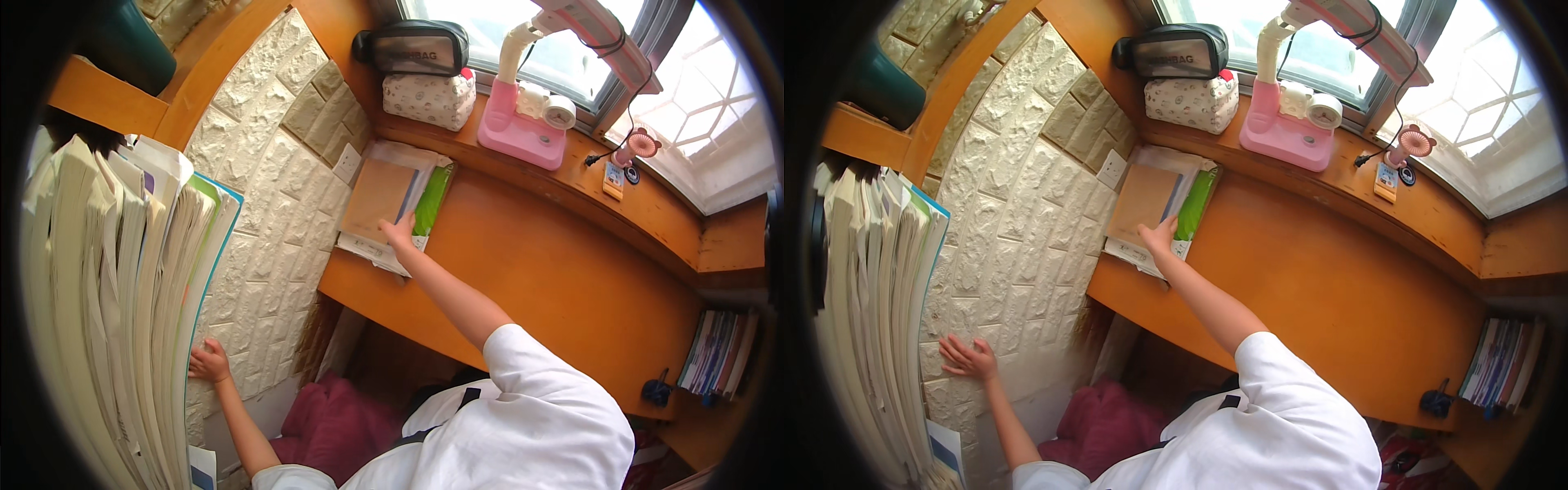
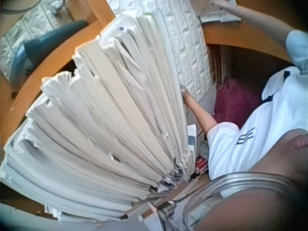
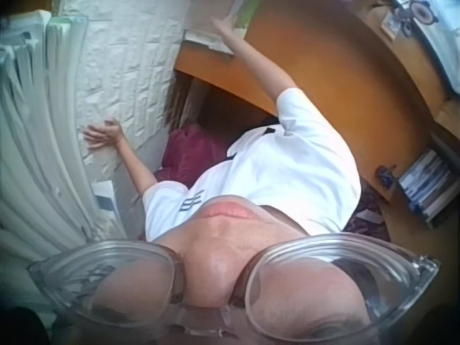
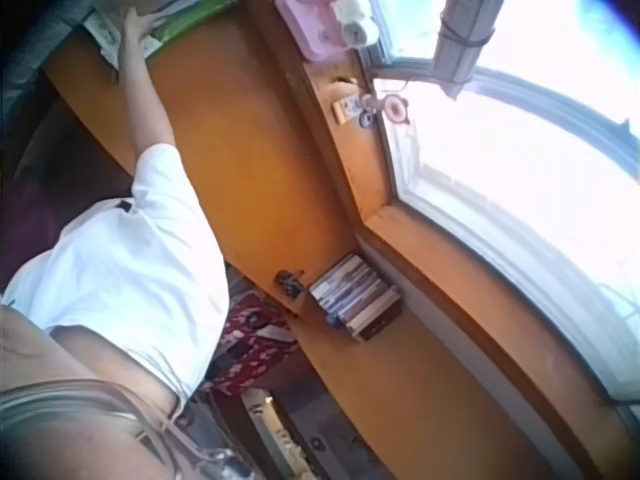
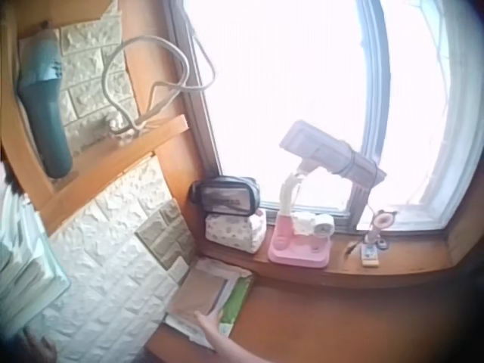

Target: The person organizes a cluttered desk by wiping the surface with a cloth, moving a small fan and other items, stacking papers and folders, and repositioning a computer monitor.

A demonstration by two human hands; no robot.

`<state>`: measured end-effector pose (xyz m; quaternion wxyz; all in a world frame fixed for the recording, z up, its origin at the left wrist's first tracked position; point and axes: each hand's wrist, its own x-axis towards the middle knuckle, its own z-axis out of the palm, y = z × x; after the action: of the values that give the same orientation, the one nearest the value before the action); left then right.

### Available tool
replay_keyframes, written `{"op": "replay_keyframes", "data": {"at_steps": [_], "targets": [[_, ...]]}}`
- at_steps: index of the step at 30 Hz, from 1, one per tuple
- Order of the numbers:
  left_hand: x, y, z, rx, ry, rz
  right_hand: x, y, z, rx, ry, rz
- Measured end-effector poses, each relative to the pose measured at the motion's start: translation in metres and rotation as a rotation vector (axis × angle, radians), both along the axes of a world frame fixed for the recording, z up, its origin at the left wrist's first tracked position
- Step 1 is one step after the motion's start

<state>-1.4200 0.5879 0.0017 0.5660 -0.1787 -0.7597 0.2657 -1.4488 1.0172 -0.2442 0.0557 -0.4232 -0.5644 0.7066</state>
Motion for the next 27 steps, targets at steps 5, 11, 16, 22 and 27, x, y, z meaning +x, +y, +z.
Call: {"op": "replay_keyframes", "data": {"at_steps": [5, 11, 16, 22, 27], "targets": [[-0.007, 0.001, 0.001, 0.016, -0.017, -0.020, 0.005, 0.000, -0.014, -0.184, 0.070, 0.018], [0.008, -0.015, -0.008, 0.021, -0.024, 0.008, 0.033, 0.006, 0.039, -0.326, 0.094, -0.028], [0.001, -0.006, 0.001, 0.039, -0.034, -0.020, 0.035, 0.022, 0.017, -0.345, 0.162, 0.101], [0.004, -0.010, 0.001, 0.078, -0.043, -0.004, 0.116, 0.051, -0.003, -0.377, 0.302, -0.415], [0.007, -0.007, 0.005, 0.049, -0.057, 0.023, 0.286, 0.016, -0.030, -0.237, 0.237, -0.303]]}}
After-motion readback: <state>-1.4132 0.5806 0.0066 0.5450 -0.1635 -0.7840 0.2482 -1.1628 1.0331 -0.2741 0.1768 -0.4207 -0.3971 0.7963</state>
